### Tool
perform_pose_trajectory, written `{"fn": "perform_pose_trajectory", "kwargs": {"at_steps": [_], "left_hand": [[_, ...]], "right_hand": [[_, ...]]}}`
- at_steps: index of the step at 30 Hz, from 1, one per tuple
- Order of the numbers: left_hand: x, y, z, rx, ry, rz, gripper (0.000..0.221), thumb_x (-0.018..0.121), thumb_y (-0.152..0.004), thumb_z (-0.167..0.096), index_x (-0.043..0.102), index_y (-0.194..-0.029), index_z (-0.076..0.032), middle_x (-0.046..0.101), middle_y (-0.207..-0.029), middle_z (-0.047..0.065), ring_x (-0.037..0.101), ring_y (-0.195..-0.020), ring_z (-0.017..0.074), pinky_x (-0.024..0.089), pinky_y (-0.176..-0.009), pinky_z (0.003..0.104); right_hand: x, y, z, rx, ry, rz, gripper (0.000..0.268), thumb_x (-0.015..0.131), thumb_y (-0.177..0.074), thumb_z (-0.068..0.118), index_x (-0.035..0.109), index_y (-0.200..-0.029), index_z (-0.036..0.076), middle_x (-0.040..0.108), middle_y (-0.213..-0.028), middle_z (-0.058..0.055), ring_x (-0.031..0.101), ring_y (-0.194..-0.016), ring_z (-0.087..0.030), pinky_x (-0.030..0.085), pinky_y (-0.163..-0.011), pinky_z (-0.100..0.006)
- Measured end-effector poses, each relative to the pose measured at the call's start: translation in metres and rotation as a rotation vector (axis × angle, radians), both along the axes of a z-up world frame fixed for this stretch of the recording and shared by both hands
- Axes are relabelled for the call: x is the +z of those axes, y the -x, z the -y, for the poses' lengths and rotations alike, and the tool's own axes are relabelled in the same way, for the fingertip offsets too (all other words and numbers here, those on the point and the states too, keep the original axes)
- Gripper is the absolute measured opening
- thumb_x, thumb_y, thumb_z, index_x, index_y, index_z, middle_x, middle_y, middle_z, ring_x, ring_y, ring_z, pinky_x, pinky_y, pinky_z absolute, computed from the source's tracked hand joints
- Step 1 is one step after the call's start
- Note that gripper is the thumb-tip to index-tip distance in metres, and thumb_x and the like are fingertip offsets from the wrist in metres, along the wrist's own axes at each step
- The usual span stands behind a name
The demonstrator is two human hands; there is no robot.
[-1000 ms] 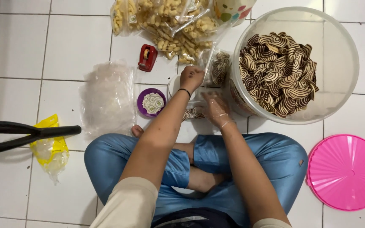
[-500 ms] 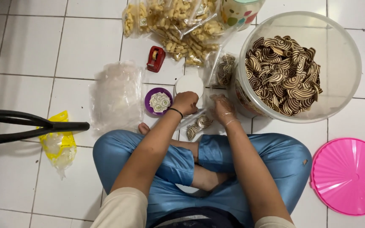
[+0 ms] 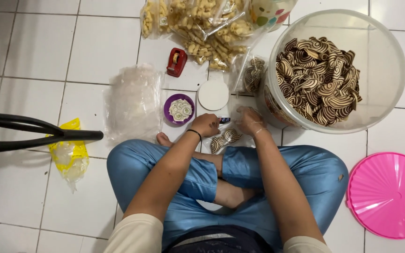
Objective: A person sitting on the floor is manually packing swirl-patterned cookies from a large plastic container into individual small plastic bags, occasionally using a digital scale to weigh them.
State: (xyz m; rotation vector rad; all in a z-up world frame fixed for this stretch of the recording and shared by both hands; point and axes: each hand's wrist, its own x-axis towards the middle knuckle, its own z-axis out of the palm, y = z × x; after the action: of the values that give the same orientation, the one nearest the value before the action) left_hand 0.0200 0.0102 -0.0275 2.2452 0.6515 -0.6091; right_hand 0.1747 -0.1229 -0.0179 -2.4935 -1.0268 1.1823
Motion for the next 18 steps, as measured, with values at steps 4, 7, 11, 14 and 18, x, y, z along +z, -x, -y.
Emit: {"fn": "perform_pose_trajectory", "kwargs": {"at_steps": [4,7,11,14,18], "left_hand": [[-0.005,0.001,-0.004,0.043,0.055,0.060,0.029,0.064,-0.080,-0.016,0.077,-0.101,-0.001,0.075,-0.099,0.024,0.071,-0.102,0.0448,0.057,-0.087,0.054],[0.052,-0.006,-0.018,0.058,0.128,0.152,0.038,0.060,-0.082,-0.007,0.073,-0.116,0.004,0.074,-0.107,0.027,0.068,-0.109,0.0479,0.054,-0.094,0.057],[0.086,-0.039,-0.055,0.121,0.068,0.306,0.028,0.057,-0.086,-0.010,0.070,-0.108,0.001,0.072,-0.098,0.024,0.067,-0.100,0.0430,0.051,-0.091,0.052],[0.085,-0.091,-0.084,0.194,0.097,0.521,0.015,0.058,-0.090,-0.016,0.070,-0.092,-0.007,0.072,-0.080,0.013,0.067,-0.084,0.0313,0.050,-0.080,0.041],[0.068,-0.176,-0.106,0.385,-0.009,0.702,0.011,0.070,-0.092,-0.016,0.064,-0.082,-0.016,0.066,-0.076,-0.002,0.063,-0.069,0.0111,0.056,-0.065,0.027]], "right_hand": [[-0.039,-0.007,0.008,-0.076,0.000,-0.007,0.060,0.077,-0.086,0.010,0.058,-0.142,0.014,0.068,-0.129,-0.017,0.063,-0.124,-0.036,0.052,-0.102,-0.056],[-0.062,-0.014,0.016,-0.075,-0.194,0.166,0.055,0.069,-0.082,0.030,0.061,-0.133,0.010,0.063,-0.130,-0.015,0.063,-0.115,-0.037,0.052,-0.096,-0.048],[-0.068,-0.012,0.012,-0.337,-0.261,-0.044,0.054,0.061,-0.097,0.032,0.051,-0.146,0.010,0.054,-0.145,-0.018,0.050,-0.136,-0.036,0.041,-0.112,-0.052],[-0.089,-0.006,0.013,-0.260,-0.317,0.035,0.055,0.061,-0.093,0.035,0.052,-0.142,0.012,0.052,-0.147,-0.011,0.051,-0.133,-0.033,0.042,-0.109,-0.046],[-0.103,-0.003,0.011,-0.135,-0.329,0.137,0.054,0.072,-0.084,0.023,0.059,-0.134,0.006,0.058,-0.135,-0.017,0.058,-0.120,-0.036,0.047,-0.104,-0.043]]}}
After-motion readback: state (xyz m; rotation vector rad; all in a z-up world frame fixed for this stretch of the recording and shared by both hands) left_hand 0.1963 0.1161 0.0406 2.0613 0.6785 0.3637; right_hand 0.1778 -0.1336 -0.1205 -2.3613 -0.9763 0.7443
